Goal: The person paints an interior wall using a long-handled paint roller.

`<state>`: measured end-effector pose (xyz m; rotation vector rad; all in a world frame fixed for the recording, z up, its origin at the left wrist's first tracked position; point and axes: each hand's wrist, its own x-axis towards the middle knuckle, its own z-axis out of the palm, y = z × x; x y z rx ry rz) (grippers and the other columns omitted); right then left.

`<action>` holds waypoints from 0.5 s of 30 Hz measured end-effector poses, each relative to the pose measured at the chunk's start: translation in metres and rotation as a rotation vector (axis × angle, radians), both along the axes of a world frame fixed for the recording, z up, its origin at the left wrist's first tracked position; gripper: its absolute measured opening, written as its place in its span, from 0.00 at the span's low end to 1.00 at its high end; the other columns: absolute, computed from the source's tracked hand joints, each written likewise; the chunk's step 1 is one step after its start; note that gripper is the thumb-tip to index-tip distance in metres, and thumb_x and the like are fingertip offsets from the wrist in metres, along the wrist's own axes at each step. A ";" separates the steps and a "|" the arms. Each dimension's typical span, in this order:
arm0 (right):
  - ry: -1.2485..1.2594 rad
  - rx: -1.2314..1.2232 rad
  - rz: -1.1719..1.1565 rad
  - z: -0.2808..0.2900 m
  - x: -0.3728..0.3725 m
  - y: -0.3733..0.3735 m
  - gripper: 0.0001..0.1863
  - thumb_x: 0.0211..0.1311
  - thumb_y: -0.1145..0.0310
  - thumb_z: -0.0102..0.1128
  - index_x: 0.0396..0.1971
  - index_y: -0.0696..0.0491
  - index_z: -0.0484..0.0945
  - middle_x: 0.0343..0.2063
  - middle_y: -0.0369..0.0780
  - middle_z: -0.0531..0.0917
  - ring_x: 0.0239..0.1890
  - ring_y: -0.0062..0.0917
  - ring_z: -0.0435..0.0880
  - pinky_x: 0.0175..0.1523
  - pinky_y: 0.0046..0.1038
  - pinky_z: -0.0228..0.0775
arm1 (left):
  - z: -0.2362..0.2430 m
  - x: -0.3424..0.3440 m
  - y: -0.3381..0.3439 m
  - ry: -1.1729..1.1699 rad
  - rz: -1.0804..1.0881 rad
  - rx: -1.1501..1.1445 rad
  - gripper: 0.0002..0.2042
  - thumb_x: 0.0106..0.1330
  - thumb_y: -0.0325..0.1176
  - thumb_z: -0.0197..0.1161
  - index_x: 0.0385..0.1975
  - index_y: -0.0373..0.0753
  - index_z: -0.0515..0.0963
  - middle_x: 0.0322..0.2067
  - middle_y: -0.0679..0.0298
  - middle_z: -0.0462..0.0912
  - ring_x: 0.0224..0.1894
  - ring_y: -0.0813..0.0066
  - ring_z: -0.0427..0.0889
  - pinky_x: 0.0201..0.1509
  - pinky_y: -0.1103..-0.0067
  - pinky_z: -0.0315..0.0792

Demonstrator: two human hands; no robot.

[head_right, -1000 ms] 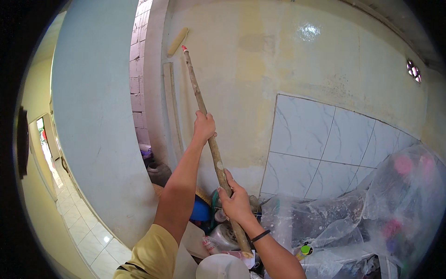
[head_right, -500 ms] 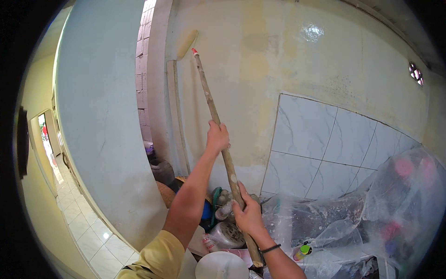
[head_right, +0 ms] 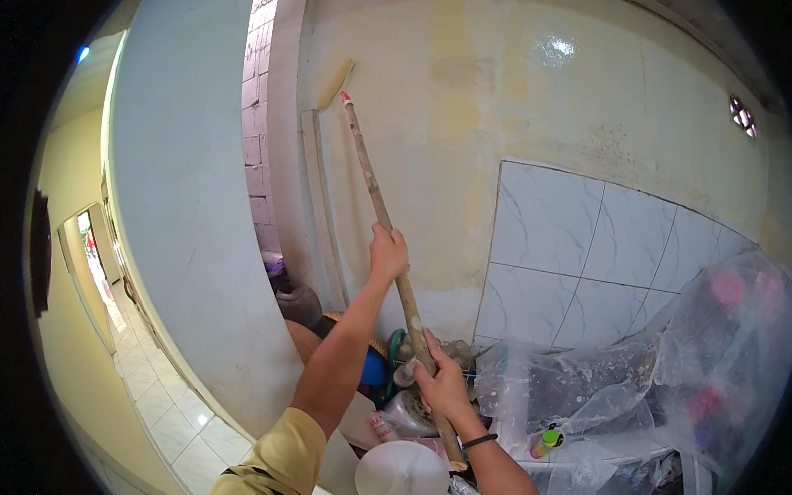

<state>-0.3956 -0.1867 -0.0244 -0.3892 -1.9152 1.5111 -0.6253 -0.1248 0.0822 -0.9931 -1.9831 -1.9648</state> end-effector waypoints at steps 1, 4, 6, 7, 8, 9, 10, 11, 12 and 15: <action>0.003 -0.033 0.011 -0.007 0.009 0.000 0.33 0.59 0.74 0.56 0.66 0.49 0.58 0.24 0.34 0.78 0.10 0.14 0.67 0.15 0.21 0.61 | -0.009 0.011 0.001 0.067 0.062 0.035 0.15 0.66 0.32 0.48 0.46 0.30 0.58 0.22 0.46 0.77 0.22 0.52 0.80 0.25 0.63 0.74; -0.046 -0.106 -0.019 -0.019 0.030 -0.005 0.35 0.59 0.74 0.58 0.66 0.48 0.57 0.24 0.34 0.78 0.10 0.14 0.67 0.15 0.21 0.60 | -0.015 0.050 -0.012 0.043 0.031 0.060 0.16 0.65 0.31 0.48 0.49 0.31 0.57 0.24 0.40 0.77 0.27 0.40 0.79 0.31 0.58 0.73; -0.010 -0.065 -0.028 -0.026 0.035 -0.008 0.34 0.60 0.74 0.57 0.66 0.48 0.57 0.24 0.34 0.78 0.11 0.14 0.67 0.15 0.21 0.60 | -0.019 0.058 -0.010 0.081 0.051 0.095 0.18 0.65 0.30 0.49 0.51 0.31 0.57 0.23 0.40 0.77 0.27 0.40 0.79 0.30 0.58 0.72; 0.031 -0.032 -0.041 -0.029 0.036 -0.013 0.34 0.60 0.74 0.57 0.66 0.48 0.57 0.25 0.34 0.78 0.11 0.14 0.67 0.16 0.21 0.61 | -0.019 0.062 -0.015 0.123 0.068 0.123 0.19 0.65 0.30 0.49 0.53 0.31 0.56 0.21 0.40 0.77 0.27 0.39 0.79 0.30 0.57 0.72; 0.019 -0.026 -0.005 -0.034 0.035 -0.018 0.34 0.60 0.74 0.57 0.66 0.48 0.57 0.25 0.34 0.78 0.11 0.14 0.67 0.16 0.21 0.61 | -0.018 0.066 -0.018 0.103 0.040 0.114 0.20 0.65 0.30 0.49 0.54 0.30 0.55 0.20 0.41 0.77 0.27 0.39 0.78 0.30 0.57 0.72; 0.032 -0.006 -0.065 -0.038 0.035 -0.019 0.33 0.61 0.75 0.55 0.66 0.48 0.56 0.23 0.34 0.76 0.09 0.14 0.65 0.13 0.21 0.58 | -0.013 0.075 -0.021 0.084 0.004 0.109 0.21 0.65 0.30 0.49 0.55 0.30 0.55 0.19 0.41 0.77 0.26 0.39 0.78 0.30 0.57 0.72; 0.048 0.012 -0.121 -0.040 0.032 -0.023 0.32 0.63 0.76 0.52 0.67 0.48 0.55 0.22 0.34 0.74 0.06 0.14 0.63 0.10 0.20 0.56 | -0.010 0.077 -0.025 0.078 0.034 0.116 0.21 0.65 0.30 0.49 0.55 0.30 0.55 0.19 0.41 0.77 0.26 0.39 0.78 0.30 0.57 0.72; 0.041 0.020 -0.092 -0.039 0.030 -0.030 0.32 0.63 0.76 0.52 0.67 0.48 0.55 0.22 0.34 0.74 0.06 0.14 0.63 0.10 0.20 0.56 | -0.009 0.078 -0.029 0.093 0.030 0.105 0.19 0.65 0.29 0.49 0.54 0.30 0.57 0.19 0.43 0.77 0.26 0.40 0.79 0.31 0.58 0.72; -0.034 0.021 -0.112 -0.036 0.031 -0.038 0.32 0.63 0.76 0.51 0.67 0.50 0.54 0.27 0.37 0.76 0.12 0.16 0.69 0.16 0.21 0.63 | -0.007 0.077 -0.033 0.111 0.017 0.093 0.18 0.65 0.29 0.49 0.53 0.30 0.58 0.19 0.44 0.77 0.27 0.42 0.79 0.32 0.59 0.72; 0.044 0.302 -0.241 -0.048 0.011 -0.051 0.31 0.64 0.75 0.51 0.66 0.57 0.54 0.43 0.44 0.78 0.38 0.22 0.78 0.42 0.22 0.71 | 0.001 0.065 -0.043 0.146 -0.001 0.083 0.21 0.65 0.30 0.49 0.56 0.31 0.56 0.19 0.44 0.77 0.25 0.44 0.80 0.30 0.60 0.73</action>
